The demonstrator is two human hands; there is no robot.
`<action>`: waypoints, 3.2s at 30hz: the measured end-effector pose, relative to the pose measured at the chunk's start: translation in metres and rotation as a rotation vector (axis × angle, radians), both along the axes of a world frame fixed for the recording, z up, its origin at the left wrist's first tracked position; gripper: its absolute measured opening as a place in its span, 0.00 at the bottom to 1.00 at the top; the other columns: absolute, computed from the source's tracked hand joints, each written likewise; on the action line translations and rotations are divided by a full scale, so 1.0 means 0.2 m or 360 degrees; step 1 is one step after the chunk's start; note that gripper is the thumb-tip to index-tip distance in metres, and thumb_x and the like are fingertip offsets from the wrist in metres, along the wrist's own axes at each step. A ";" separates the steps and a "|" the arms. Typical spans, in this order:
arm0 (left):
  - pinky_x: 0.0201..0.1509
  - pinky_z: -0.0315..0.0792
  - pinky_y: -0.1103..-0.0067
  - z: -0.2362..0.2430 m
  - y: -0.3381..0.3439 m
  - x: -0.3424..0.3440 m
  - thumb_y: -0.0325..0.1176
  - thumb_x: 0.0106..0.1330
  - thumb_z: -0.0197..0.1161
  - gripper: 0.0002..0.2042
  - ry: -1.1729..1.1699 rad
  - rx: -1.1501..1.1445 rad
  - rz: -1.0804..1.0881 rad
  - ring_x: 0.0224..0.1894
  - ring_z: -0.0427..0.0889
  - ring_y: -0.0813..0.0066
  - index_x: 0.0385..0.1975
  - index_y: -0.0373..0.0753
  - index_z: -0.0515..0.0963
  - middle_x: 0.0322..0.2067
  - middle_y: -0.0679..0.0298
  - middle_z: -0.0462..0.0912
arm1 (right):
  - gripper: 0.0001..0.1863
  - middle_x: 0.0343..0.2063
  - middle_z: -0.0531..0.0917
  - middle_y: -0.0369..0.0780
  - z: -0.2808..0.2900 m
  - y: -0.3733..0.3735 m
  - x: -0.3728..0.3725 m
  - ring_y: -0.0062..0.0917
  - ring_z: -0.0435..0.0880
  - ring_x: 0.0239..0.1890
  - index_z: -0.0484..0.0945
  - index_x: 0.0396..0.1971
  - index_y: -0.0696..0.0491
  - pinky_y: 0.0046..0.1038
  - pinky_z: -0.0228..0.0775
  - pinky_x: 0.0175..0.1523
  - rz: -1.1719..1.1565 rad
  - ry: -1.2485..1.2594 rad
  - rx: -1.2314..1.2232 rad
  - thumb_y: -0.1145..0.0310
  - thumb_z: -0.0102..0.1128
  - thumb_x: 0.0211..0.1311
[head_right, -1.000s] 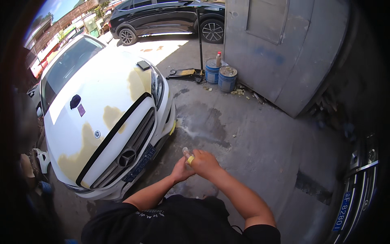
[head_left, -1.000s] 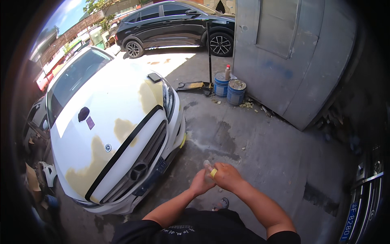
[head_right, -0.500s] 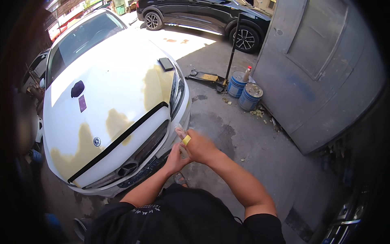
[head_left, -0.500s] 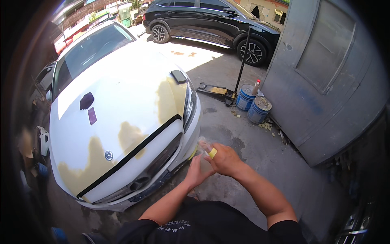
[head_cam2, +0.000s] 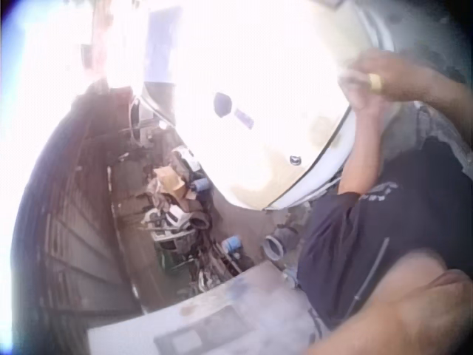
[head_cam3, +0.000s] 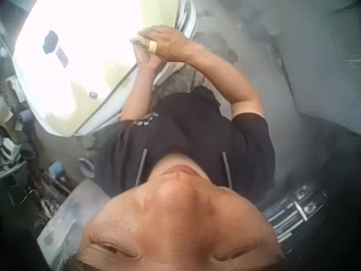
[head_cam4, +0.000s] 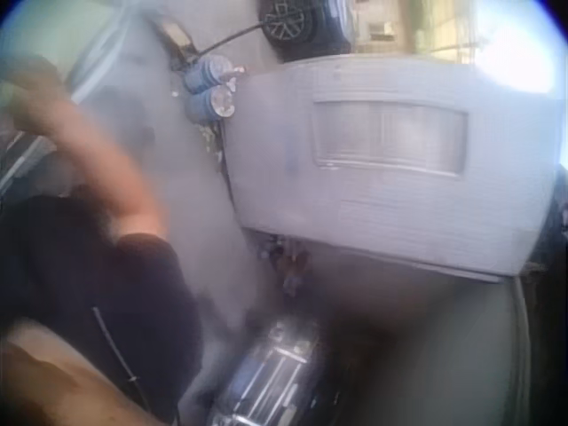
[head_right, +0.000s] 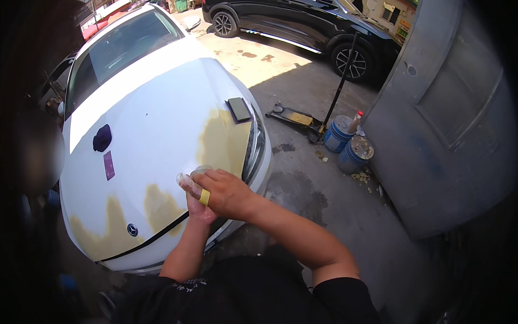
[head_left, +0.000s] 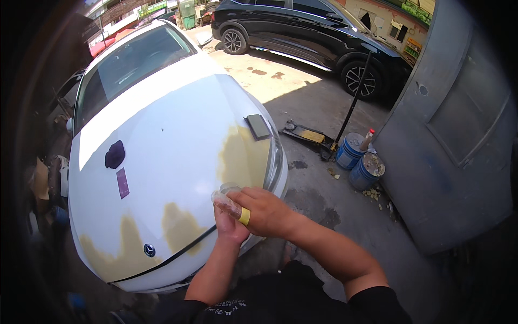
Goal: The person sands the hood of a white car using a sanding block and water. They repeatedly pour water from a plastic bottle onto the hood and sand the surface with a sanding block, occasionally switching to a different sanding block.
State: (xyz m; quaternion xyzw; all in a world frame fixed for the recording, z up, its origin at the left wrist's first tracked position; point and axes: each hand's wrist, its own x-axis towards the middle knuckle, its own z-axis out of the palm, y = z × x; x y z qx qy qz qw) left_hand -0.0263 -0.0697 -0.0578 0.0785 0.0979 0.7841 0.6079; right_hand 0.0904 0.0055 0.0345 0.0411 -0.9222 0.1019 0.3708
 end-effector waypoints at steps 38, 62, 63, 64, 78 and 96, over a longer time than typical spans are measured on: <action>0.55 0.80 0.70 -0.11 0.18 -0.84 0.49 0.68 0.61 0.19 -0.0273 -0.0267 0.1179 0.55 0.79 0.58 0.50 0.42 0.79 0.48 0.65 0.83 | 0.48 0.59 0.72 0.46 -1.16 1.85 -0.92 0.48 0.67 0.64 0.57 0.71 0.47 0.49 0.62 0.65 -0.1252 -0.0409 -0.0876 0.58 0.73 0.50; 0.50 0.80 0.71 -0.15 0.31 -0.76 0.52 0.68 0.60 0.22 -0.0160 -0.0358 0.1074 0.55 0.79 0.60 0.53 0.42 0.76 0.50 0.60 0.81 | 0.40 0.53 0.78 0.49 -0.70 1.50 -0.22 0.34 0.82 0.51 0.66 0.62 0.54 0.34 0.79 0.53 0.1076 0.0476 -0.3255 0.59 0.75 0.51; 0.49 0.80 0.71 -0.14 0.33 -0.75 0.52 0.68 0.61 0.23 -0.0143 -0.0355 0.1068 0.55 0.79 0.60 0.54 0.42 0.76 0.50 0.59 0.81 | 0.40 0.53 0.78 0.47 -0.71 1.48 -0.19 0.33 0.82 0.51 0.66 0.62 0.54 0.33 0.79 0.53 0.0970 0.0474 -0.3212 0.59 0.76 0.51; 0.49 0.80 0.71 -0.13 0.35 -0.73 0.52 0.68 0.61 0.24 -0.0125 -0.0351 0.1060 0.54 0.79 0.60 0.54 0.42 0.76 0.50 0.58 0.80 | 0.40 0.54 0.78 0.47 -0.71 1.48 -0.17 0.32 0.81 0.52 0.66 0.63 0.55 0.33 0.78 0.54 0.0888 0.0473 -0.3192 0.58 0.75 0.51; 0.46 0.83 0.74 -0.20 0.44 -0.64 0.51 0.68 0.62 0.24 0.0210 -0.0488 0.1207 0.50 0.83 0.65 0.56 0.43 0.73 0.51 0.62 0.81 | 0.38 0.57 0.78 0.43 -1.18 1.28 -0.09 0.30 0.75 0.61 0.63 0.67 0.54 0.33 0.65 0.66 -0.0394 -0.0054 -0.2195 0.61 0.70 0.59; 0.61 0.72 0.67 -0.28 0.50 -1.00 0.48 0.70 0.60 0.26 0.1077 -0.0761 0.0876 0.58 0.75 0.63 0.61 0.39 0.64 0.56 0.59 0.74 | 0.33 0.55 0.78 0.47 -1.46 0.76 -0.40 0.46 0.71 0.61 0.70 0.62 0.50 0.40 0.63 0.66 -0.1000 0.0279 -0.1449 0.62 0.71 0.57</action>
